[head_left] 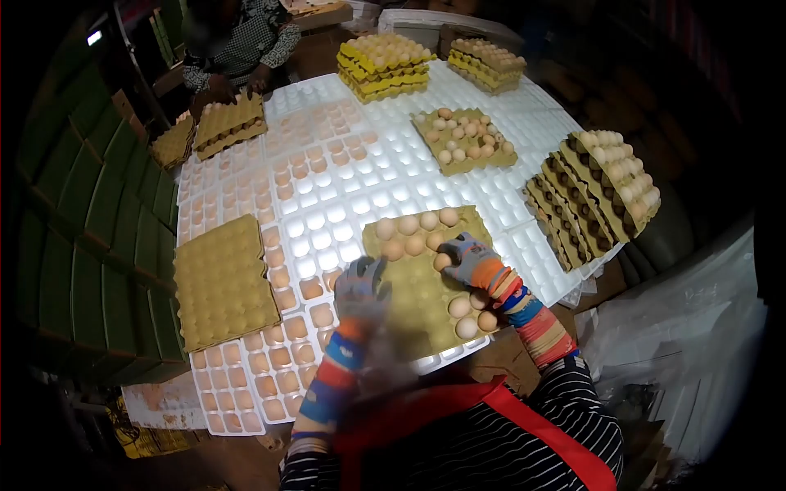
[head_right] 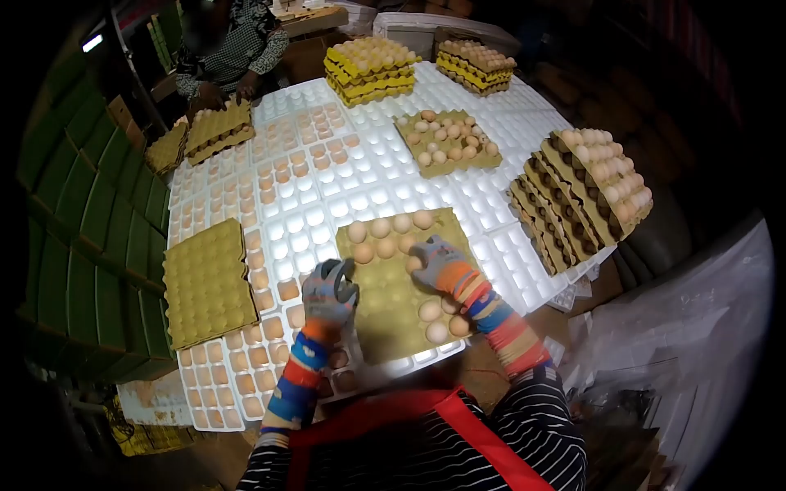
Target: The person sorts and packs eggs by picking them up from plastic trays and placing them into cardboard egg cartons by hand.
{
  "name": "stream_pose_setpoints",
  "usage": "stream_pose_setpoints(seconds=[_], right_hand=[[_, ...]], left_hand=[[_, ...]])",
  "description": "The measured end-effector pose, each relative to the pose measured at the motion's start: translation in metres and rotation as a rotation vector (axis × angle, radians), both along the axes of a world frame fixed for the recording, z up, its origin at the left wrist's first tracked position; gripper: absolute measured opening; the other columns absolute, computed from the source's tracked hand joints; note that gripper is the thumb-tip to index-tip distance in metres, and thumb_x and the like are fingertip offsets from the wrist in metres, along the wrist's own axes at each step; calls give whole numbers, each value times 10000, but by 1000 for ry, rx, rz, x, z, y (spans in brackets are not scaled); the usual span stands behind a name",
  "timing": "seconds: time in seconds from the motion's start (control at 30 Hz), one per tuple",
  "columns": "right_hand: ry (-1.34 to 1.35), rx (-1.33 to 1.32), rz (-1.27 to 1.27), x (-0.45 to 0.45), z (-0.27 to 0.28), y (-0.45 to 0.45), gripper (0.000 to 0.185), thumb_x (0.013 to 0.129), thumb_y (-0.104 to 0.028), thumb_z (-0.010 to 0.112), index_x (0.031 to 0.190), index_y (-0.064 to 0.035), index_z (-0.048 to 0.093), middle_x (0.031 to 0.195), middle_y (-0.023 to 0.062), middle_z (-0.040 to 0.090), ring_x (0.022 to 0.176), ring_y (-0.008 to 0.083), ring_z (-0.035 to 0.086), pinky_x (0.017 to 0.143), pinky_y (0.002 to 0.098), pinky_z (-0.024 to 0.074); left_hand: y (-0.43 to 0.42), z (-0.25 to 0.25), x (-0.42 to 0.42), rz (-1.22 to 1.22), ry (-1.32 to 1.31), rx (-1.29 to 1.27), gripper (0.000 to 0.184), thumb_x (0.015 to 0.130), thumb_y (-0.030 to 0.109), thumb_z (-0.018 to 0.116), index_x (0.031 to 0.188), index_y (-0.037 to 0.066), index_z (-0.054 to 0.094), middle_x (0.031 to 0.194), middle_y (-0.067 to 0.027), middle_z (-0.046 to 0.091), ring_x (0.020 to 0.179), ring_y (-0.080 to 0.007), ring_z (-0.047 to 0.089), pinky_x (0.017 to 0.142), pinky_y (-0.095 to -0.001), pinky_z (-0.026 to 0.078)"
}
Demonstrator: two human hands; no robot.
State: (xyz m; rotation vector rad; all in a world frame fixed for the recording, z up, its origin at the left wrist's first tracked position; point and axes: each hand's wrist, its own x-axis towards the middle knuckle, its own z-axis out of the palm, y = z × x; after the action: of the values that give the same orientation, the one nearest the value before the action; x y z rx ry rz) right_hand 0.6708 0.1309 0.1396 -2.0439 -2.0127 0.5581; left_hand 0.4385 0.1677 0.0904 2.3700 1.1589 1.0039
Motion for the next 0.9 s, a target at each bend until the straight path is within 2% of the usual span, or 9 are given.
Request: stream_pose_setpoints(seconds=[0.13,0.23,0.37,0.4,0.5,0.63,0.77,0.83,0.9], right_hand=[[-236,41,144,1,-37,2,442,689,-197,668,1102,-133,525,1105,174,504,928,341,580,747,422,495],[75,190,248,31,-37,6,402,721,-194,665,1095,-122,536,1043,149,563,876,295,602,729,384,506],[1346,-96,-116,77,-34,26,284,803,-197,639,1046,-70,564,827,27,561,772,122,548,689,289,497],[1279,-149,-117,77,-26,31,287,788,-203,646,1029,-65,573,862,60,595,737,148,579,611,306,499],[-101,437,382,48,-33,44,297,763,-241,648,1012,-92,582,894,93,620,754,184,613,578,315,489],[-356,137,410,25,-47,59,407,715,-242,652,1091,-131,547,974,116,579,794,303,614,651,407,501],[589,61,101,70,-49,57,447,781,-150,628,1214,-95,530,1053,121,609,828,207,629,629,326,514],[1469,-42,-78,90,-48,53,487,773,-105,649,1240,-74,514,994,107,609,807,177,622,608,291,511],[1443,-200,-64,94,-25,52,490,753,-95,678,1221,-72,535,1000,100,582,817,158,605,649,279,510]], left_hand=[[49,-15,53,-20,570,114,490,676,228,710,1132,123,564,1133,-143,524,1033,-312,509,879,-411,449],[50,0,46,-66,373,-94,448,657,210,727,1066,113,572,1049,-138,545,969,-302,533,862,-402,459],[47,-9,35,108,-1104,-681,331,743,79,712,1024,53,541,928,-79,573,796,-174,597,696,-283,526],[46,-13,36,77,-1225,-654,338,733,40,715,1017,37,531,938,-96,571,811,-188,597,710,-302,534],[41,-10,52,239,-789,-347,234,765,95,670,959,18,566,868,-80,599,815,-195,598,705,-353,512],[31,7,83,158,-210,-606,258,788,209,629,997,58,624,887,-82,614,844,-241,604,731,-395,487],[34,-8,107,60,499,67,407,660,253,718,1027,137,586,1055,-92,563,856,-316,593,747,-409,490],[39,1,98,48,334,-110,363,692,241,702,1017,126,586,1025,-89,567,842,-296,600,727,-385,498],[47,1,79,55,51,-316,306,753,218,671,1023,100,590,1014,-73,583,851,-245,614,694,-339,507]])
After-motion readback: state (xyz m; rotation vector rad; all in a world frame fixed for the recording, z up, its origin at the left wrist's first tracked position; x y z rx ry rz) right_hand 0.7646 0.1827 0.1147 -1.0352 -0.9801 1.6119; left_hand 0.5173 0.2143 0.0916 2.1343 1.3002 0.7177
